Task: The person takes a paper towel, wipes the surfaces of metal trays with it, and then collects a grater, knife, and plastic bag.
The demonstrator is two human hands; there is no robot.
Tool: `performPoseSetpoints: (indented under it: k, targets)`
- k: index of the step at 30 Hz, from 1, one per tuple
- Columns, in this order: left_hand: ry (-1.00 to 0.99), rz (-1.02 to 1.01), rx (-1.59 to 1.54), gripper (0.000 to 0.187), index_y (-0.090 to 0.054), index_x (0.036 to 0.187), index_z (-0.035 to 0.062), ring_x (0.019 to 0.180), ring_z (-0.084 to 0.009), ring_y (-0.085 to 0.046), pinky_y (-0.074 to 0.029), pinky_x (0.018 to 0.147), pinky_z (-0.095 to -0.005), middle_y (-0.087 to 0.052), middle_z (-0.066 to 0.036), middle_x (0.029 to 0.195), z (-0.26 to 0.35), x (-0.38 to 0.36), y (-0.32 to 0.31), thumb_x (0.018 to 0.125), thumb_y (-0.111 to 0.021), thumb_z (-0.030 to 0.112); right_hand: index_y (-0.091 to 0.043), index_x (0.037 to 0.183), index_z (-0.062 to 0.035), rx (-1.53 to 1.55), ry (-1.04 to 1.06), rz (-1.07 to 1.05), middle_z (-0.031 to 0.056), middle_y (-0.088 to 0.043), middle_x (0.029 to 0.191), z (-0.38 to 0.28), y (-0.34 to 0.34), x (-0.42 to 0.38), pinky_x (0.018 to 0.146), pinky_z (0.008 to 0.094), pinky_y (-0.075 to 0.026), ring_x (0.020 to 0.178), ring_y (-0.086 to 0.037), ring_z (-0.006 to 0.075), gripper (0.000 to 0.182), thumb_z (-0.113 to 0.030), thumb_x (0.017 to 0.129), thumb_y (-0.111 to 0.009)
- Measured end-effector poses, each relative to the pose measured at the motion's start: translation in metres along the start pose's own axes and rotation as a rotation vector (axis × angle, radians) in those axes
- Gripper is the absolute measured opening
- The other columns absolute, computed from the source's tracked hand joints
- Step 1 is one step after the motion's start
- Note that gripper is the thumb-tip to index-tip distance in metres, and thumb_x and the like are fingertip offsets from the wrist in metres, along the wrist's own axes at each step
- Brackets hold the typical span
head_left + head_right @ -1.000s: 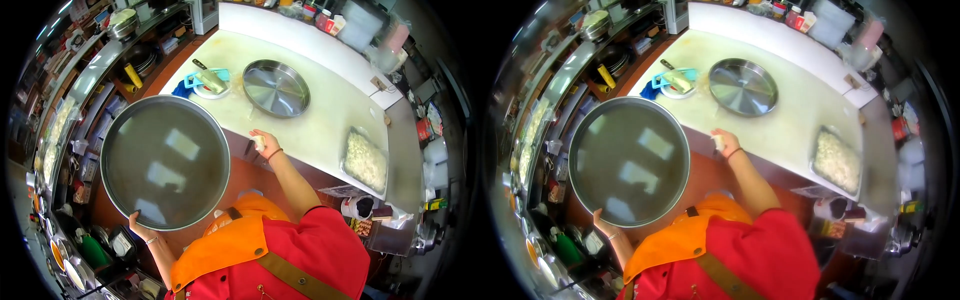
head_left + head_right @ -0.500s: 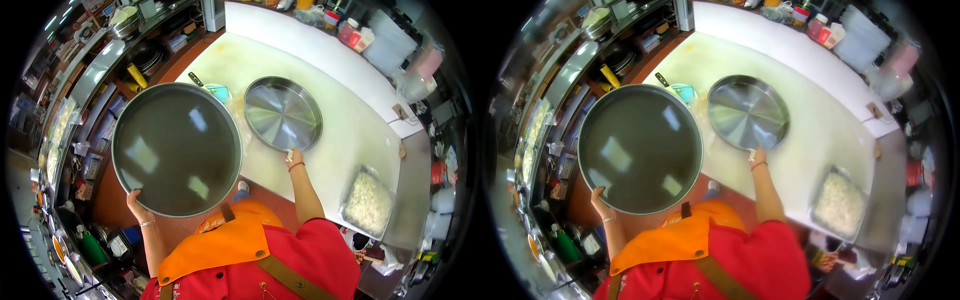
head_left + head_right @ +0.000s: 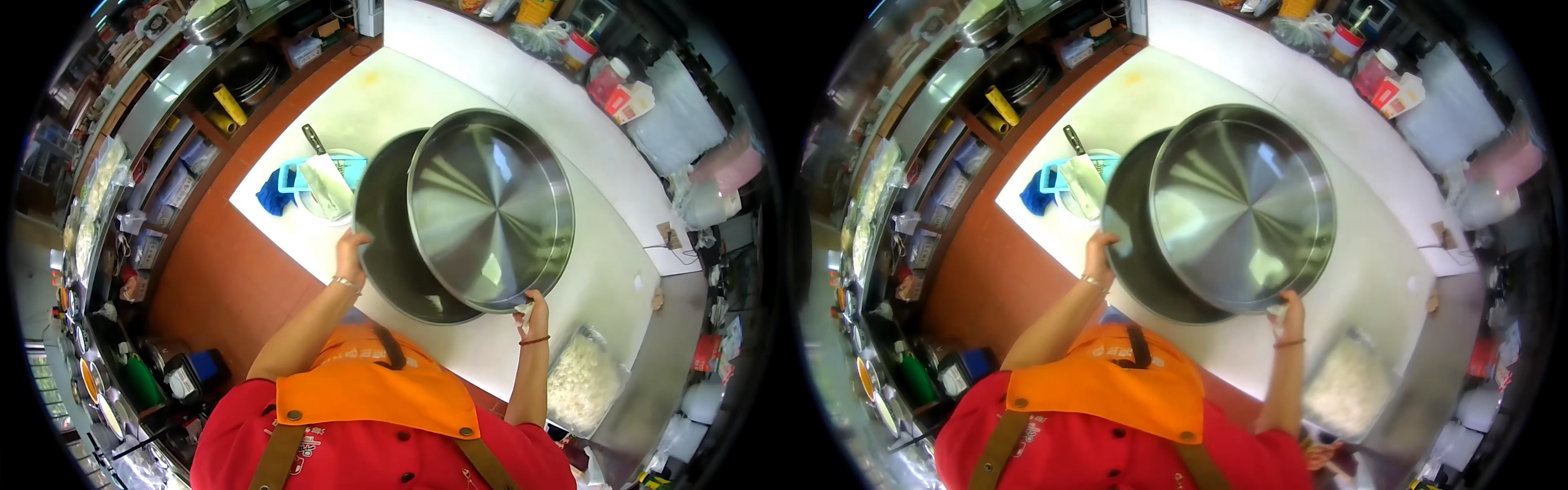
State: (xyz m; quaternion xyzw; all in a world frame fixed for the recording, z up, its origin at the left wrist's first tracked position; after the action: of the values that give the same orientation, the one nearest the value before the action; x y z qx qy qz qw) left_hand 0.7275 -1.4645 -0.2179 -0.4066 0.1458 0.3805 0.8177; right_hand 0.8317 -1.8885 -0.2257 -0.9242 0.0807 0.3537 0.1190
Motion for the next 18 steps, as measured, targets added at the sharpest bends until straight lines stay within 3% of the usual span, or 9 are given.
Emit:
performPoseSetpoints:
  k: [5,8,11,12,13,15,16,17,18]
  targets:
    - [0.117,-0.042,0.096,0.019,-0.063,0.098,0.0023,0.088,-0.0219,-0.063,-0.053,0.075,-0.0339,-0.064,-0.011,0.093,-0.057,0.039,-0.021,0.079,-0.064,0.005,-0.055,0.081,-0.0091,-0.166,-0.003,0.021,0.0025,-0.056,0.064,0.027,0.036,0.031,0.037,0.0267,-0.037,0.044,-0.048,0.0155,0.017,-0.024,0.086,-0.06]
    - [-0.002,0.006,0.362,0.061,-0.057,0.126,-0.0132,0.123,-0.0286,-0.054,-0.041,0.105,-0.0379,-0.062,-0.023,0.126,-0.091,0.08,0.002,0.08,-0.074,0.024,-0.059,0.087,-0.0107,-0.312,0.04,0.131,0.0013,-0.058,0.073,0.038,0.05,0.047,0.042,0.0254,-0.04,0.056,-0.054,0.0135,0.018,-0.028,0.084,-0.061]
    - [0.012,0.085,0.589,0.085,-0.051,0.137,-0.009,0.128,-0.032,-0.052,-0.042,0.107,-0.0393,-0.055,-0.025,0.138,-0.075,0.061,-0.007,0.084,-0.07,0.055,-0.056,0.091,-0.0142,-0.403,-0.028,0.128,-0.0012,-0.055,0.079,0.049,0.058,0.057,0.052,0.0228,-0.041,0.064,-0.051,0.0112,0.025,-0.036,0.08,-0.063]
    - [-0.038,-0.123,0.451,0.086,-0.052,0.137,-0.0066,0.128,-0.0313,-0.052,-0.042,0.107,-0.0391,-0.055,-0.023,0.139,-0.083,0.079,-0.009,0.086,-0.064,0.062,-0.056,0.11,-0.0136,-0.512,-0.121,0.068,0.0017,-0.057,0.113,0.07,0.099,0.105,0.07,0.0366,-0.043,0.094,-0.051,0.0183,0.032,-0.039,0.09,-0.053]
    - [-0.008,-0.14,0.492,0.09,-0.053,0.136,-0.0057,0.125,-0.0311,-0.054,-0.043,0.105,-0.0392,-0.058,-0.022,0.134,-0.068,0.06,-0.018,0.085,-0.06,0.068,-0.056,0.108,-0.0144,-0.545,-0.178,-0.076,0.0003,-0.058,0.104,0.069,0.094,0.11,0.066,0.0325,-0.042,0.086,-0.052,0.0162,0.031,-0.038,0.088,-0.055]
    - [0.128,-0.164,0.628,0.103,-0.049,0.135,-0.005,0.118,-0.0338,-0.058,-0.045,0.1,-0.0406,-0.061,-0.024,0.127,-0.063,0.04,-0.027,0.078,-0.057,0.081,-0.056,0.107,-0.0144,-0.509,-0.07,-0.017,0.0008,-0.059,0.096,0.064,0.091,0.102,0.065,0.0299,-0.044,0.083,-0.055,0.0158,0.03,-0.036,0.087,-0.058]
    - [-0.095,-0.12,0.789,0.108,-0.046,0.135,-0.0055,0.113,-0.0369,-0.06,-0.047,0.097,-0.0415,-0.061,-0.027,0.124,-0.095,0.071,-0.016,0.073,-0.063,0.082,-0.056,0.108,-0.0139,-0.555,-0.061,-0.036,0.0014,-0.059,0.097,0.061,0.077,0.103,0.066,0.0303,-0.044,0.084,-0.055,0.0164,0.03,-0.035,0.086,-0.058]
    - [-0.164,-0.088,0.887,0.106,-0.047,0.132,-0.007,0.113,-0.0386,-0.06,-0.047,0.096,-0.0423,-0.061,-0.03,0.121,-0.107,0.071,-0.016,0.068,-0.076,0.072,-0.056,0.109,-0.0133,-0.592,-0.053,-0.054,0.0021,-0.059,0.097,0.058,0.064,0.102,0.067,0.0306,-0.044,0.085,-0.055,0.0169,0.031,-0.034,0.086,-0.058]
    - [-0.119,-0.091,0.843,0.089,-0.048,0.13,-0.0061,0.112,-0.039,-0.061,-0.049,0.093,-0.0438,-0.063,-0.03,0.118,-0.097,0.052,-0.018,0.068,-0.082,0.048,-0.056,0.109,-0.0128,-0.614,-0.042,-0.079,0.0027,-0.059,0.098,0.052,0.051,0.105,0.067,0.0309,-0.044,0.086,-0.055,0.0175,0.032,-0.033,0.085,-0.059]
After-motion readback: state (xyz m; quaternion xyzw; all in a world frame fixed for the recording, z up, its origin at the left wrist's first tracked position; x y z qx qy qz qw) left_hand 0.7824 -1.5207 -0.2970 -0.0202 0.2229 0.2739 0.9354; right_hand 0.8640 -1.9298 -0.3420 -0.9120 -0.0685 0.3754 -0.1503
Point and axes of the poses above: each hand's wrist, its own x-axis towards the middle knuckle, its own y-axis out of the back of the hand, z = x × y, the point moved 7 cm from there along x, towards the middle knuckle
